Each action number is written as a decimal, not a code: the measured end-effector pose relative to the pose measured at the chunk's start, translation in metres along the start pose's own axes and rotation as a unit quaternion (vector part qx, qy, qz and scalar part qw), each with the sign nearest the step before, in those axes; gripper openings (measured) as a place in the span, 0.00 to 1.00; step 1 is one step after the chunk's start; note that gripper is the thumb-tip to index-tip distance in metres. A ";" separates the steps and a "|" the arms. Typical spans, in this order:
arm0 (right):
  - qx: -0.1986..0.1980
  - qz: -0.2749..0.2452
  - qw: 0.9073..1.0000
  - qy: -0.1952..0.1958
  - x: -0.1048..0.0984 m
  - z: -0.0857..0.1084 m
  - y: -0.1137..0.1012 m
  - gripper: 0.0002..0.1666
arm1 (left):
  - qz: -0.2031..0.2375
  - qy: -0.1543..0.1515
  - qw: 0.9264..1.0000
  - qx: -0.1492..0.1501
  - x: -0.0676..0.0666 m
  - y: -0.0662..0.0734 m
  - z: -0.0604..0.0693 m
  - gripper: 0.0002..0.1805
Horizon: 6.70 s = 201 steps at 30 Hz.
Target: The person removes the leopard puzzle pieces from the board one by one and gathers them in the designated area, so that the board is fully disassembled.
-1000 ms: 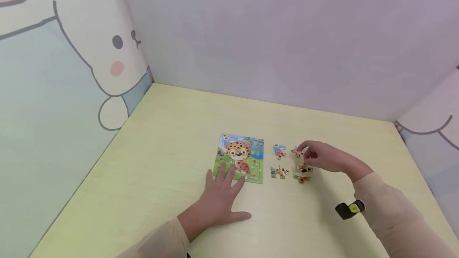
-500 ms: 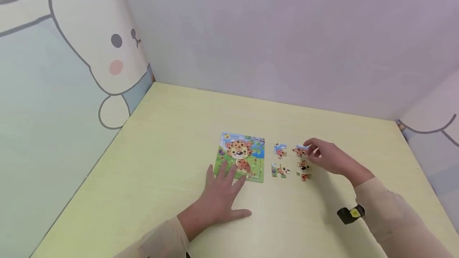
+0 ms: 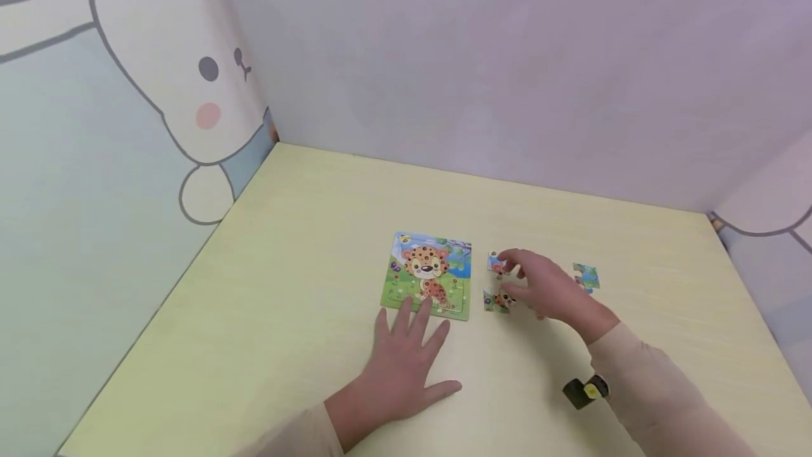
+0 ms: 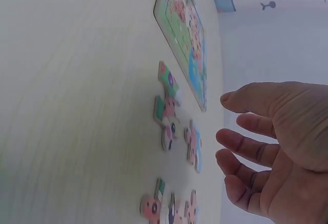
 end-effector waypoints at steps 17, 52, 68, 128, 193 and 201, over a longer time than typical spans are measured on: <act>-0.040 0.042 0.998 0.009 0.030 -0.043 -0.039 0.35 | 0.008 -0.038 0.999 -0.010 0.006 0.012 -0.005 0.47; -0.078 0.039 0.996 0.017 0.038 -0.044 -0.053 0.28 | 0.006 -0.046 0.999 -0.001 0.003 0.013 -0.004 0.50; -0.150 -0.030 0.986 0.073 0.017 -0.024 -0.051 0.25 | 0.004 -0.048 0.999 -0.005 0.000 0.014 -0.004 0.50; -0.024 -0.015 0.999 0.017 -0.021 0.020 0.019 0.26 | -0.002 -0.034 0.999 0.011 0.001 0.021 -0.011 0.47; -0.128 0.060 0.986 -0.092 0.072 -0.076 -0.120 0.36 | -0.044 -0.018 0.999 0.021 -0.005 0.027 -0.008 0.48; -0.138 0.067 0.984 -0.088 0.074 -0.077 -0.122 0.38 | -0.042 -0.030 0.998 0.022 -0.004 0.026 -0.009 0.48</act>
Point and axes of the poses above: each hand's wrist, its own z-axis away from the middle knuckle, its own x-axis out of the palm, y = z × x, the point moved 6 cm from there along -z, towards the middle knuckle, and after that the axes turned 7 degrees about -y, right-handed, at the moved point
